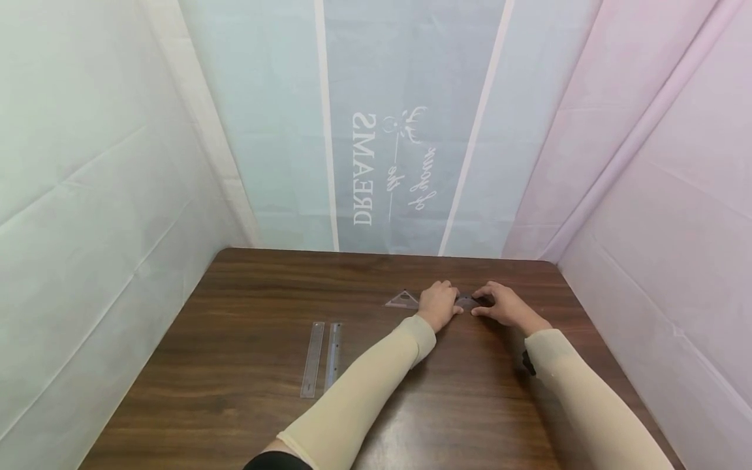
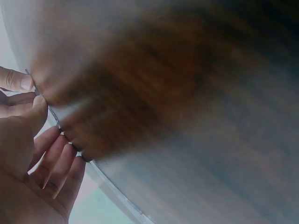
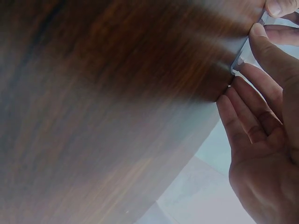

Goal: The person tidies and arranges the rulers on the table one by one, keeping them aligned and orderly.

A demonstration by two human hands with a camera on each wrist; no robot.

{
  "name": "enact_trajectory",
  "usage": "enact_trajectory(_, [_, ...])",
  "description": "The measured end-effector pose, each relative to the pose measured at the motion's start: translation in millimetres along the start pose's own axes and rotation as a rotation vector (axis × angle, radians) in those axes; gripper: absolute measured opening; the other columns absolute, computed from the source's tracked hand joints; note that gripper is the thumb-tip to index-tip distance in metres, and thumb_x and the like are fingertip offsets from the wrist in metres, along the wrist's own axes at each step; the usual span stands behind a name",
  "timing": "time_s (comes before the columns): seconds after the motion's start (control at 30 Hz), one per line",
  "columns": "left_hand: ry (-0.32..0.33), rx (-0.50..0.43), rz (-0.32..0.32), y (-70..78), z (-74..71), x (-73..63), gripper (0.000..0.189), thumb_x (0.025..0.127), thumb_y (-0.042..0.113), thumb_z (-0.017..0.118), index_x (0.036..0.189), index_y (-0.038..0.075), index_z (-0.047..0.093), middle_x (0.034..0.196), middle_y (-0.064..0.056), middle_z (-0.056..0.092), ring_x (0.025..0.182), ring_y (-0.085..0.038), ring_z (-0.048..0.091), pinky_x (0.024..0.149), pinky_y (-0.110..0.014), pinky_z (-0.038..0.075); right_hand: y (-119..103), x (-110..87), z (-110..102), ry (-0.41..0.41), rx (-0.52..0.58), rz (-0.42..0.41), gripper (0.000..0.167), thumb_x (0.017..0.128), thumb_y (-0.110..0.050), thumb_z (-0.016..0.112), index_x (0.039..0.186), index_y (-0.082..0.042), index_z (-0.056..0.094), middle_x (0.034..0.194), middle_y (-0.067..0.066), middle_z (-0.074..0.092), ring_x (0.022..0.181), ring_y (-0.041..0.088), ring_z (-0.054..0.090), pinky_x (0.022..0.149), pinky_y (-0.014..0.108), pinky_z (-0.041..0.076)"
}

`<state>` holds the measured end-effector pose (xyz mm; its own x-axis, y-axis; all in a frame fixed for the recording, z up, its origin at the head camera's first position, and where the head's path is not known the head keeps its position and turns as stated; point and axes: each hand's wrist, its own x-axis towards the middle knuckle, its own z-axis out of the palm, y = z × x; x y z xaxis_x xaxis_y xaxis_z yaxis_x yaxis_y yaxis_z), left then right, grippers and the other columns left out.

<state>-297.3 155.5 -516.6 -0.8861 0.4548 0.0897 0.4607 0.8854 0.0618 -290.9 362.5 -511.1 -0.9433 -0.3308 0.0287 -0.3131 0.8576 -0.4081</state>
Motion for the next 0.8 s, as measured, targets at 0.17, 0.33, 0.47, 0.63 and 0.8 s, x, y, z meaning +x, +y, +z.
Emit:
enact_trajectory(0.17, [-0.02,-0.013,-0.013,0.2,0.1,2.1,0.044,0.099,0.057,0.071,0.135,0.032,0.074,0.127,0.011,0.067,0.118,-0.008,0.061,0.09,-0.028,0.059,-1.3,-0.8,-0.4,0.002,-0.001,0.003,0.04,0.094,-0.021,0.086,0.126,0.001,0.075,0.114,0.014,0.066,0.103,0.032,0.063,0.096,0.059,0.052])
enact_trajectory(0.33, [-0.043,-0.021,-0.026,0.3,-0.4,3.1,0.042,0.1,0.056,0.072,0.135,0.032,0.073,0.129,0.011,0.066,0.119,-0.009,0.061,0.09,-0.029,0.059,-1.4,-1.6,-0.2,0.007,0.004,-0.005,0.04,0.093,-0.022,0.087,0.124,0.001,0.076,0.112,0.014,0.066,0.1,0.032,0.063,0.093,0.056,0.053])
enact_trajectory(0.47, [-0.044,-0.001,-0.015,1.4,-2.9,2.6,0.04,0.101,0.055,0.071,0.134,0.031,0.074,0.13,0.01,0.067,0.118,-0.011,0.062,0.089,-0.03,0.06,-1.6,-1.8,-0.5,0.022,-0.007,-0.035,0.039,0.093,-0.022,0.087,0.121,0.002,0.076,0.106,0.013,0.066,0.093,0.028,0.061,0.088,0.052,0.052])
enact_trajectory(0.63, [-0.03,0.038,0.008,0.9,-4.0,1.9,0.04,0.103,0.055,0.069,0.132,0.03,0.074,0.13,0.008,0.067,0.118,-0.015,0.062,0.086,-0.033,0.06,-2.8,-1.9,-1.3,0.015,-0.021,-0.071,0.036,0.094,-0.019,0.086,0.121,0.003,0.076,0.105,0.011,0.067,0.091,0.026,0.062,0.085,0.051,0.053])
enact_trajectory(0.8, [-0.036,0.035,0.028,-1.6,-4.2,2.9,0.04,0.103,0.056,0.068,0.133,0.03,0.074,0.131,0.008,0.067,0.118,-0.016,0.063,0.086,-0.034,0.06,-3.3,-2.4,-1.0,0.001,-0.032,-0.092,0.033,0.095,-0.018,0.085,0.12,0.004,0.076,0.105,0.011,0.067,0.09,0.023,0.06,0.083,0.049,0.053])
